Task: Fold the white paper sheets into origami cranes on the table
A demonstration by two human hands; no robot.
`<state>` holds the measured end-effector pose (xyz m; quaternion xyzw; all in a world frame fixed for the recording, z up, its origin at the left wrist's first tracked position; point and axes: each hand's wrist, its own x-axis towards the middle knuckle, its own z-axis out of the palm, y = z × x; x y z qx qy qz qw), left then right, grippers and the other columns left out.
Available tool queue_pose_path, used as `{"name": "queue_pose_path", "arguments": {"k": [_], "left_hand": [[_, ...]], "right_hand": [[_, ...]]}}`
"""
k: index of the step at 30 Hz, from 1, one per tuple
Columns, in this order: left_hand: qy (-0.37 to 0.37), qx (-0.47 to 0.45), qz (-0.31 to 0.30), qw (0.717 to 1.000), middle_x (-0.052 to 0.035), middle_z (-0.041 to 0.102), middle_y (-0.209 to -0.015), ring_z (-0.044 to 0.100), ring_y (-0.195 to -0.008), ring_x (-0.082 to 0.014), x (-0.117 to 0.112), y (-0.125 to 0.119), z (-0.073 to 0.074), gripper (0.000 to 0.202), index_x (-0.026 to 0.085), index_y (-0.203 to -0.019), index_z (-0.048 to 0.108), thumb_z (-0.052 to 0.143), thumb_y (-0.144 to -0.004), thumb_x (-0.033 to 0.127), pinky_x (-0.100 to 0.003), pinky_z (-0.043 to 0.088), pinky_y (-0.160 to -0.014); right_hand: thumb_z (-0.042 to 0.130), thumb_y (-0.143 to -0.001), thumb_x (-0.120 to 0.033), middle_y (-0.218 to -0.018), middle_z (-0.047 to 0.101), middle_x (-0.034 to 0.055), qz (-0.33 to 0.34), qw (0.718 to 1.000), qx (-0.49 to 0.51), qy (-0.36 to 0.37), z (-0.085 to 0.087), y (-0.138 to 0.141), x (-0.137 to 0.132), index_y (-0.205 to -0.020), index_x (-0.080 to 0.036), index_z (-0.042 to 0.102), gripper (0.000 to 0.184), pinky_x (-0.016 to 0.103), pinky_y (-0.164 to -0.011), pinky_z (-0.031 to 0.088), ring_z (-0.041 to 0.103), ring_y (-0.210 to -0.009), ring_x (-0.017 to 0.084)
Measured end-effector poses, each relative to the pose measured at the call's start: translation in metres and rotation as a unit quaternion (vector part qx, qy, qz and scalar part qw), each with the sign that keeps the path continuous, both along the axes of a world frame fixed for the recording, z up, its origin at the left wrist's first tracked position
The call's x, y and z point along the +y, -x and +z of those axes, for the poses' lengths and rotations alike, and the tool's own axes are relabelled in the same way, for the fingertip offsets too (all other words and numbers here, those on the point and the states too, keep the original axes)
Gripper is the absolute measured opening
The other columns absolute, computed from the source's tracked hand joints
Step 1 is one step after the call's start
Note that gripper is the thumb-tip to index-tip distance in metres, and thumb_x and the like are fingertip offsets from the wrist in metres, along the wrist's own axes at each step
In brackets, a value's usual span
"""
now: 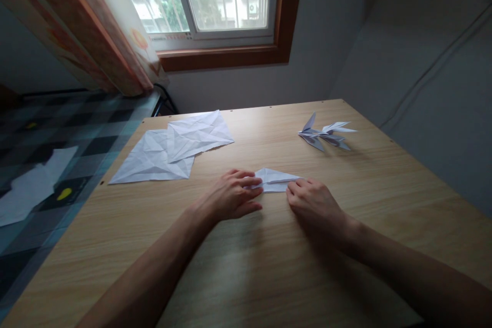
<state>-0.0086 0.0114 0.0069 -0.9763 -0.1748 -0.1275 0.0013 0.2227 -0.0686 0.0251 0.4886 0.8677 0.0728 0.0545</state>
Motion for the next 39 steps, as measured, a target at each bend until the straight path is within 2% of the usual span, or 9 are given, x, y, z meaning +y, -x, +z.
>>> {"name": "queue_pose_path", "arguments": {"k": [5,8,11,14,19,24,27,33,39], "left_hand": [[0.016,-0.038,-0.012,0.999,-0.0067,0.072,-0.111,0.063,-0.108,-0.0245,0.0,-0.005,-0.001,0.032,0.02,-0.101,0.072,0.056,-0.092,0.046,-0.037,0.047,-0.091],[0.043,-0.074,-0.004,0.996,-0.005,0.073,-0.102,0.065,-0.101,-0.0211,0.0,-0.01,-0.004,0.025,0.021,-0.09,0.073,0.056,-0.093,0.039,-0.034,0.048,-0.089],[0.078,-0.106,0.03,0.991,-0.0044,0.073,-0.095,0.065,-0.091,-0.0183,0.001,-0.017,-0.008,0.025,0.02,-0.08,0.072,0.056,-0.093,0.033,-0.032,0.048,-0.085],[0.119,-0.13,0.085,0.981,-0.0043,0.071,-0.09,0.063,-0.085,-0.0172,0.003,-0.024,-0.012,0.023,0.02,-0.073,0.071,0.062,-0.09,0.032,-0.032,0.048,-0.081],[0.129,-0.111,0.174,0.97,-0.0026,0.069,-0.095,0.059,-0.095,-0.0215,0.004,-0.028,-0.01,0.012,0.021,-0.076,0.07,0.074,-0.081,0.031,-0.039,0.046,-0.088],[0.104,-0.085,0.239,0.962,-0.0063,0.066,-0.11,0.056,-0.104,-0.0256,0.004,-0.027,-0.01,0.034,0.02,-0.103,0.065,0.077,-0.077,0.04,-0.043,0.045,-0.09],[0.084,-0.091,0.232,0.965,-0.0068,0.066,-0.112,0.055,-0.106,-0.0252,0.003,-0.026,-0.012,0.041,0.021,-0.112,0.063,0.076,-0.078,0.041,-0.043,0.044,-0.092],[0.001,-0.101,0.18,0.979,-0.0044,0.07,-0.104,0.056,-0.105,-0.0237,-0.001,-0.022,-0.016,0.02,0.025,-0.089,0.073,0.066,-0.087,0.043,-0.043,0.04,-0.094],[-0.04,-0.057,0.176,0.982,-0.0051,0.071,-0.104,0.057,-0.103,-0.0251,-0.006,-0.023,-0.009,0.023,0.023,-0.096,0.072,0.06,-0.091,0.042,-0.043,0.04,-0.092]], "right_hand": [[0.055,-0.081,-0.005,-0.084,0.07,0.0132,-0.022,0.999,0.022,0.01,0.004,-0.002,0.001,-0.08,-0.013,0.072,0.019,0.035,-0.067,0.044,0.064,-0.079,0.026],[0.056,-0.084,-0.013,-0.085,0.07,0.0123,-0.053,0.993,0.101,-0.015,0.003,-0.005,0.009,-0.079,-0.014,0.072,0.016,0.035,-0.071,0.046,0.064,-0.082,0.026],[0.057,-0.087,-0.018,-0.097,0.07,0.0102,-0.091,0.961,0.257,-0.044,-0.002,-0.008,0.028,-0.097,-0.015,0.071,0.018,0.034,-0.079,0.047,0.062,-0.094,0.024],[0.063,-0.084,-0.018,-0.103,0.069,0.009,-0.115,0.917,0.382,0.009,-0.011,-0.006,0.051,-0.111,-0.013,0.068,0.027,0.03,-0.081,0.048,0.063,-0.088,0.019],[0.064,-0.08,-0.01,-0.096,0.07,0.0075,-0.106,0.893,0.432,0.075,-0.027,0.002,0.07,-0.114,-0.012,0.068,0.034,0.029,-0.081,0.048,0.062,-0.084,0.017],[0.06,-0.083,-0.007,-0.088,0.069,0.0056,-0.097,0.881,0.457,0.072,-0.032,0.002,0.068,-0.104,-0.014,0.073,0.026,0.028,-0.075,0.048,0.061,-0.077,0.015],[0.061,-0.085,-0.009,-0.084,0.068,0.0049,-0.081,0.888,0.45,0.048,-0.034,-0.001,0.064,-0.092,-0.015,0.074,0.017,0.027,-0.074,0.047,0.06,-0.077,0.016],[0.058,-0.089,-0.012,-0.09,0.067,0.007,0.008,0.945,0.324,-0.048,-0.04,-0.002,0.051,-0.088,-0.017,0.073,0.015,0.03,-0.079,0.044,0.057,-0.09,0.019],[0.058,-0.09,-0.012,-0.092,0.069,0.0074,0.047,0.968,0.238,-0.065,-0.036,-0.002,0.046,-0.083,-0.015,0.071,0.015,0.03,-0.078,0.042,0.056,-0.087,0.019]]}}
